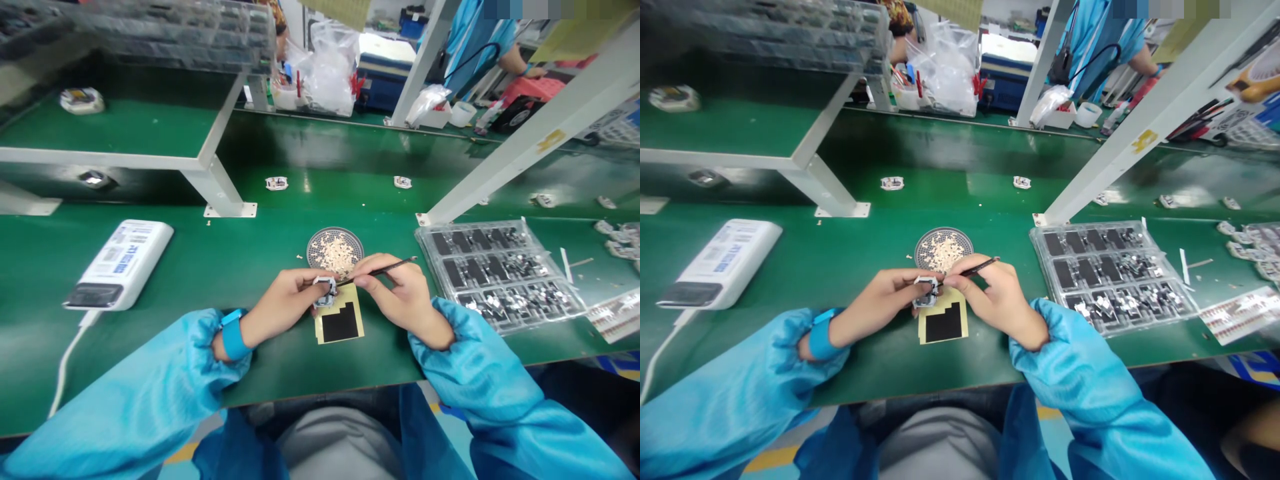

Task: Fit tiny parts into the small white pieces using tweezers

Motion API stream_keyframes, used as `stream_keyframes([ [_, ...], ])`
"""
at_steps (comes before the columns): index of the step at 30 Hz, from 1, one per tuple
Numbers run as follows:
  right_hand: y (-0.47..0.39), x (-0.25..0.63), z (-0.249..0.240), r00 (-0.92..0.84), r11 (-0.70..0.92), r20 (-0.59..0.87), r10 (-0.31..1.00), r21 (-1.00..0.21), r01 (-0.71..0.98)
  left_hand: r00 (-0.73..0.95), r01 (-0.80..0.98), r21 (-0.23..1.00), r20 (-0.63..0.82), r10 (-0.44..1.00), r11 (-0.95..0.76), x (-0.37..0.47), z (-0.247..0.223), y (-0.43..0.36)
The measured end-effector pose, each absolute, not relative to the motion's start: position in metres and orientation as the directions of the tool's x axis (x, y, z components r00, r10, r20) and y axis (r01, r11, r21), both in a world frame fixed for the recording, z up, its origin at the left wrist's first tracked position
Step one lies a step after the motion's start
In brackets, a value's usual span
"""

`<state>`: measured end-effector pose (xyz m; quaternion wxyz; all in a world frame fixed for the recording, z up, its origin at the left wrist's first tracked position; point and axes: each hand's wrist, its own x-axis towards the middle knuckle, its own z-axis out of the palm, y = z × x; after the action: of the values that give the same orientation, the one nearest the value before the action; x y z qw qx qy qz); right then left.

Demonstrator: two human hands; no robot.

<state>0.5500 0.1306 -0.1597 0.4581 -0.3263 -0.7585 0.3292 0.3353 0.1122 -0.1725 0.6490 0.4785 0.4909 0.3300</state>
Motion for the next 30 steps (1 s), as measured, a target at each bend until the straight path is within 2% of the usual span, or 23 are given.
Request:
stream_keyframes([
  [3, 0.1296, 0.5499, -0.1587, -0.39, 0.648, 0.549, 0.739, -0.737, 0.19, 0.3, 0.022, 0.943, -0.323, 0.898, 0.332, 0.3346, -0.1735, 0.1125],
  [7, 0.1294, 0.5504, -0.1596, -0.412, 0.682, 0.572, 0.71, -0.704, 0.199, 0.302, 0.032, 0.947, -0.314, 0.9, 0.32, 0.3343, -0.1723, 0.113],
  [30, 0.1299, 0.5485, -0.1653, -0.443, 0.703, 0.574, 0.688, -0.678, 0.214, 0.318, 0.125, 0.964, -0.262, 0.911, 0.234, 0.3347, -0.1762, 0.1109],
])
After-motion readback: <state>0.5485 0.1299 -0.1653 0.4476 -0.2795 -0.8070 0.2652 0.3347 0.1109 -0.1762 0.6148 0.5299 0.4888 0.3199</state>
